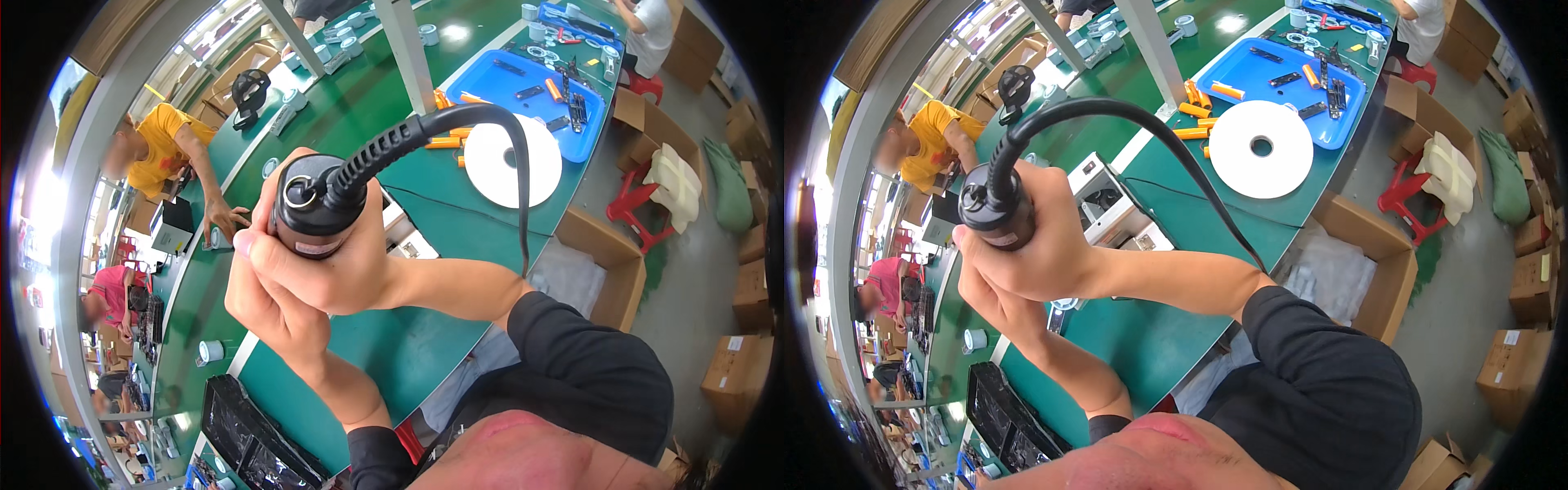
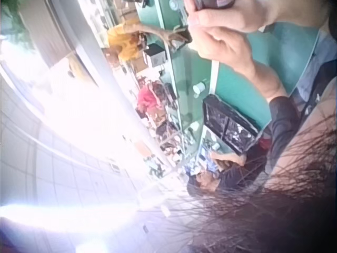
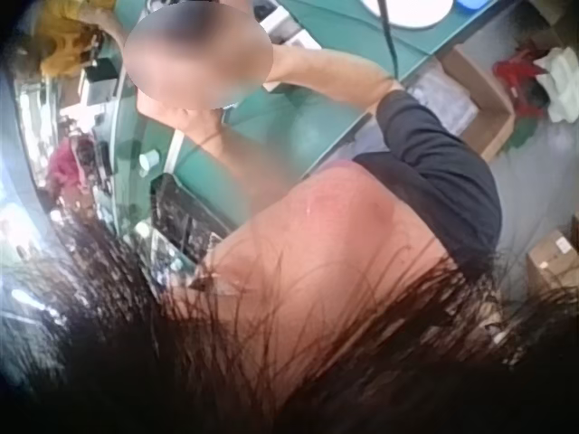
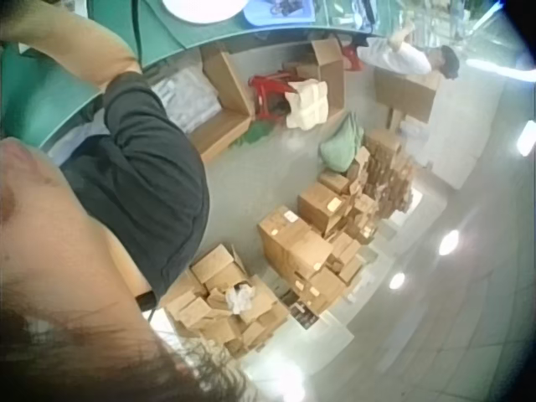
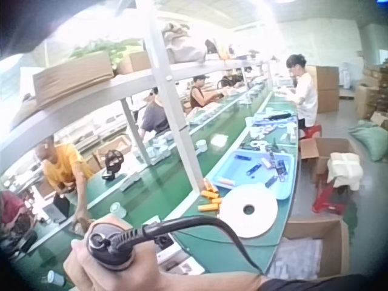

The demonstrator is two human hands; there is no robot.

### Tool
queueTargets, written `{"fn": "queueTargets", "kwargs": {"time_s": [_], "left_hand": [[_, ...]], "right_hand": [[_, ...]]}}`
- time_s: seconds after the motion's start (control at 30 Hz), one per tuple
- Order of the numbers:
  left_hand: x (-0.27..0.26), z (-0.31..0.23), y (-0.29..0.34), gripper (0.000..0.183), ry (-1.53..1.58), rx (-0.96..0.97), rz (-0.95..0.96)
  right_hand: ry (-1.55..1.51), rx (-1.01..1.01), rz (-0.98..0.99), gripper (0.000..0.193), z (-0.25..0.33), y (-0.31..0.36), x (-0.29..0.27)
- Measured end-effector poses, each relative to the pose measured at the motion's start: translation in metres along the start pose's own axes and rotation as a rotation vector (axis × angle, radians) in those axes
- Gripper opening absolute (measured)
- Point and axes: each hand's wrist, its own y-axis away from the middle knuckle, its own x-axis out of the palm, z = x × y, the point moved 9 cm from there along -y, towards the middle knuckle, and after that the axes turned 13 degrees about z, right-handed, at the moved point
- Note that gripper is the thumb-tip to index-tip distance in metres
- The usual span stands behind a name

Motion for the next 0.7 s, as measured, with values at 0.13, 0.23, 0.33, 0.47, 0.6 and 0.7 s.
{"fn": "queueTargets", "kwargs": {"time_s": [0.13, 0.23, 0.33, 0.47, 0.6, 0.7], "left_hand": [[0.010, -0.002, 0.007, 0.039, 0.090, 0.047, -0.102], [0.021, -0.005, 0.009, 0.039, 0.134, 0.060, -0.068], [0.032, -0.006, 0.008, 0.039, 0.172, 0.068, -0.042], [0.033, -0.006, 0.009, 0.039, 0.182, 0.066, -0.028], [0.034, -0.006, 0.012, 0.039, 0.191, 0.064, -0.015], [0.030, -0.007, 0.011, 0.038, 0.187, 0.060, -0.015]], "right_hand": [[-0.158, 0.039, -0.110, 0.018, 0.000, 0.005, 0.009], [-0.211, 0.059, -0.123, 0.018, 0.001, 0.006, 0.013], [-0.052, -0.046, -0.104, 0.018, 0.015, 0.007, 0.008], [-0.029, -0.087, -0.101, 0.018, 0.025, 0.003, 0.008], [-0.044, -0.091, -0.101, 0.018, 0.025, 0.005, 0.006], [-0.047, -0.096, -0.099, 0.018, 0.027, 0.003, 0.008]]}}
